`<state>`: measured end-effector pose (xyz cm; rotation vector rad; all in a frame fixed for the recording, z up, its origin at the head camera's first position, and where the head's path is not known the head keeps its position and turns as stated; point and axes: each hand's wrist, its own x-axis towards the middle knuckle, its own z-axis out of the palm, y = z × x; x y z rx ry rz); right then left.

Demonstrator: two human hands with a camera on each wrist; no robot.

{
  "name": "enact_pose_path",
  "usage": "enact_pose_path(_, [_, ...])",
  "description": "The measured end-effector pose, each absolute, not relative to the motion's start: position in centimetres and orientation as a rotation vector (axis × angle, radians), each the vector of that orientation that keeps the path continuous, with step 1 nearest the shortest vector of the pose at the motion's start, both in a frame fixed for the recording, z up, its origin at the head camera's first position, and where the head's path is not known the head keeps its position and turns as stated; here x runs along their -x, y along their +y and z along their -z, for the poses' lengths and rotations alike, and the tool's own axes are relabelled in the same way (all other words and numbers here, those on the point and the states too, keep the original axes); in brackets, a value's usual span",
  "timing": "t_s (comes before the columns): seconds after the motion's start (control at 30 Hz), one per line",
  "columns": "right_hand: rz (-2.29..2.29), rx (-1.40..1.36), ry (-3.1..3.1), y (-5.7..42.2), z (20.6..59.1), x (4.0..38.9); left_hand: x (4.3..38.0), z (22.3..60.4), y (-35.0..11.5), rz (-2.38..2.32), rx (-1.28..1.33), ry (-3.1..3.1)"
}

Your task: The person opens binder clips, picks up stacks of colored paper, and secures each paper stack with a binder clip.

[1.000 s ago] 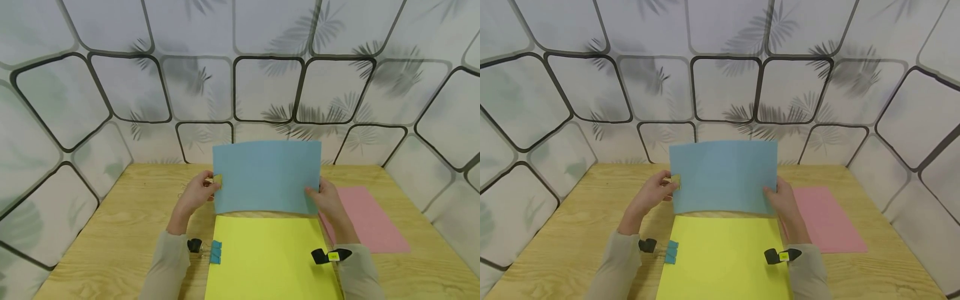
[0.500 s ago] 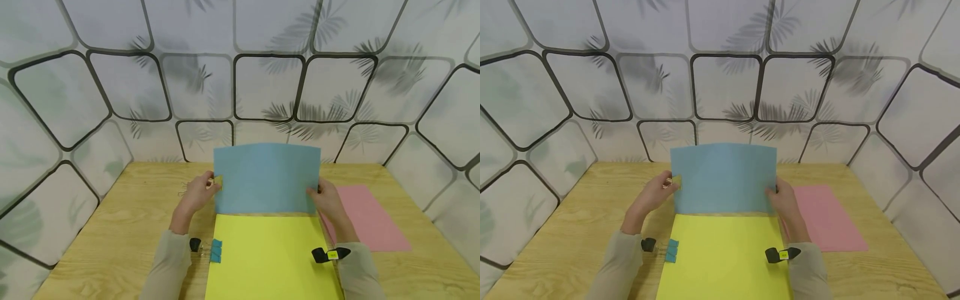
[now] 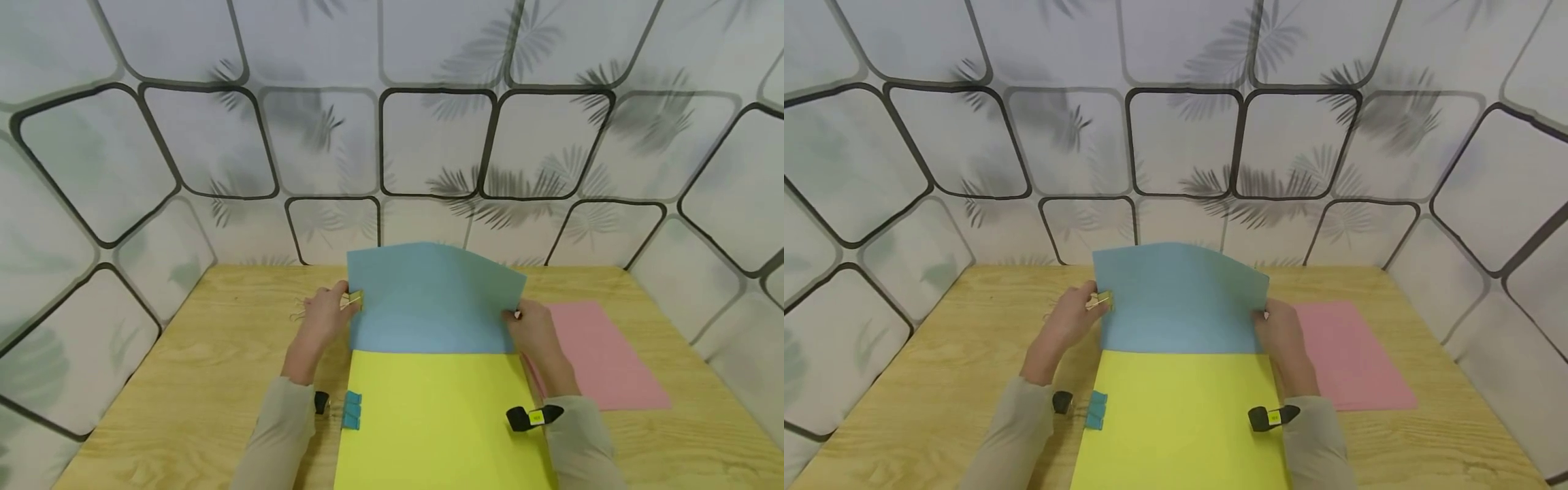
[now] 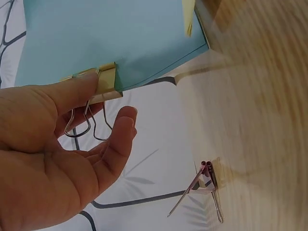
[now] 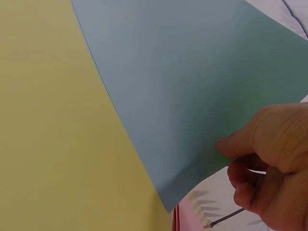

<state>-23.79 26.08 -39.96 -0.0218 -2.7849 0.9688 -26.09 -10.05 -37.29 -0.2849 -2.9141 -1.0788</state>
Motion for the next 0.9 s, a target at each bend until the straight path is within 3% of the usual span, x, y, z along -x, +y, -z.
enact_pose_path(0.57, [-1.088, 0.060, -2.873, 25.9, 40.4, 23.8, 26.2, 38.3, -9.5, 0.840, 0.432, -2.866])
enact_pose_path(0.9, [-1.111, 0.053, -2.898, 25.9, 40.9, 23.9, 26.4, 39.1, -8.9, 0.744, 0.348, -2.876])
